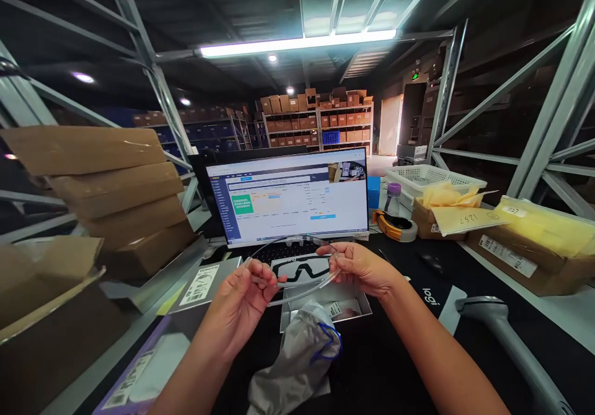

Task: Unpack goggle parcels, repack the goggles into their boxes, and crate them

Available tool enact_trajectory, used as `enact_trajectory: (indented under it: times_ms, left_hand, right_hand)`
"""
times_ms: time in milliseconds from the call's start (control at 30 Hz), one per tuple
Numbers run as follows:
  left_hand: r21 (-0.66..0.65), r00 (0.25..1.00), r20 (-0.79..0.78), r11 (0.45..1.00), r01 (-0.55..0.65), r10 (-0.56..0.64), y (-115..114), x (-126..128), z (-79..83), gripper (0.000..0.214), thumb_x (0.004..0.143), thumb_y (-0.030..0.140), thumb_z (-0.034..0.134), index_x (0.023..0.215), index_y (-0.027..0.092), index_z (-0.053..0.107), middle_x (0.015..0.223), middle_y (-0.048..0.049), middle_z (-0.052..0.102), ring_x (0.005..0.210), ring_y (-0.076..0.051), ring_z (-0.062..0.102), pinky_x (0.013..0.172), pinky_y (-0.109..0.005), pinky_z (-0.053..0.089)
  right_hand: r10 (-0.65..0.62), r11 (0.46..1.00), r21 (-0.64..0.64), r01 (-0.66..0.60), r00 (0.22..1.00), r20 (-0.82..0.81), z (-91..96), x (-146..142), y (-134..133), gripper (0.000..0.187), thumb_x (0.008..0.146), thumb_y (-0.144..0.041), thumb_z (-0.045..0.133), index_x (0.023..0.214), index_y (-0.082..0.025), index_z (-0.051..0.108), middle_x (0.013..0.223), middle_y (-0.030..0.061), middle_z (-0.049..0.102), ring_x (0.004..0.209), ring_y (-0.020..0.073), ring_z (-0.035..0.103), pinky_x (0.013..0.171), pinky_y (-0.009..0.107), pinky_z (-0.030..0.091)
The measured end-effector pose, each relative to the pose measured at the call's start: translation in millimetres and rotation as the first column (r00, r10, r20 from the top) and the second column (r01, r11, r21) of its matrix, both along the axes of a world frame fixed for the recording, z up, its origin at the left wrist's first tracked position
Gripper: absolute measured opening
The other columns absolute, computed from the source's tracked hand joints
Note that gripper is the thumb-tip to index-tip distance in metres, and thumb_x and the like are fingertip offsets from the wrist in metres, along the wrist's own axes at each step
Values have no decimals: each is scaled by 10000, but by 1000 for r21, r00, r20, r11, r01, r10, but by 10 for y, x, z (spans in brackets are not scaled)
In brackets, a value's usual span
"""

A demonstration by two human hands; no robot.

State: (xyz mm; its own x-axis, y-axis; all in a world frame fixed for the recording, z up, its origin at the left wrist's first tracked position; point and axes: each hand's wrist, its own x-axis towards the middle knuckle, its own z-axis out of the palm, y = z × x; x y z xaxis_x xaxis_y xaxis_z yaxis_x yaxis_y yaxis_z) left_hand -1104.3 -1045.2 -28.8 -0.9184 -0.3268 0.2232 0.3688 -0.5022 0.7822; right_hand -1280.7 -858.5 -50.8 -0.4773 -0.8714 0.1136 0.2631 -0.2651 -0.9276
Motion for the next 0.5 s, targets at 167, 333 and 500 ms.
enact_trajectory:
  times_ms: [167, 333, 500]
  left_hand:
    - [10, 999, -10, 999, 38, -38, 71, 11, -25, 387, 727, 489, 851, 754, 136, 696, 731, -19, 700, 568, -77, 628, 683, -215, 581]
    - [14, 998, 13, 998, 55, -55, 97, -10, -36, 474, 708, 566, 835, 733, 127, 657, 697, -35, 686, 522, -87, 599, 626, -237, 559]
    - [-76, 996, 43, 993, 86, -83, 49, 27, -28, 493, 739, 602, 789, 753, 125, 661, 731, -58, 698, 530, -89, 586, 636, -243, 536]
  right_hand:
    - [8, 1000, 19, -7, 999, -49, -38, -25, 110, 814, 557, -601, 914, 1226, -183, 715, 641, -39, 500, 524, 72, 370, 500, 204, 341]
    - [65, 983, 179, -44, 991, -113, -119, -136, 230, 795, 593, -692, 846, 1231, -232, 726, 536, -31, 399, 422, 77, 313, 430, 277, 224]
    - [-122, 949, 245, 197, 950, -288, -190, -193, 415, 834, 503, -801, 801, 1176, -313, 735, 515, 4, 403, 374, 98, 400, 410, 326, 166]
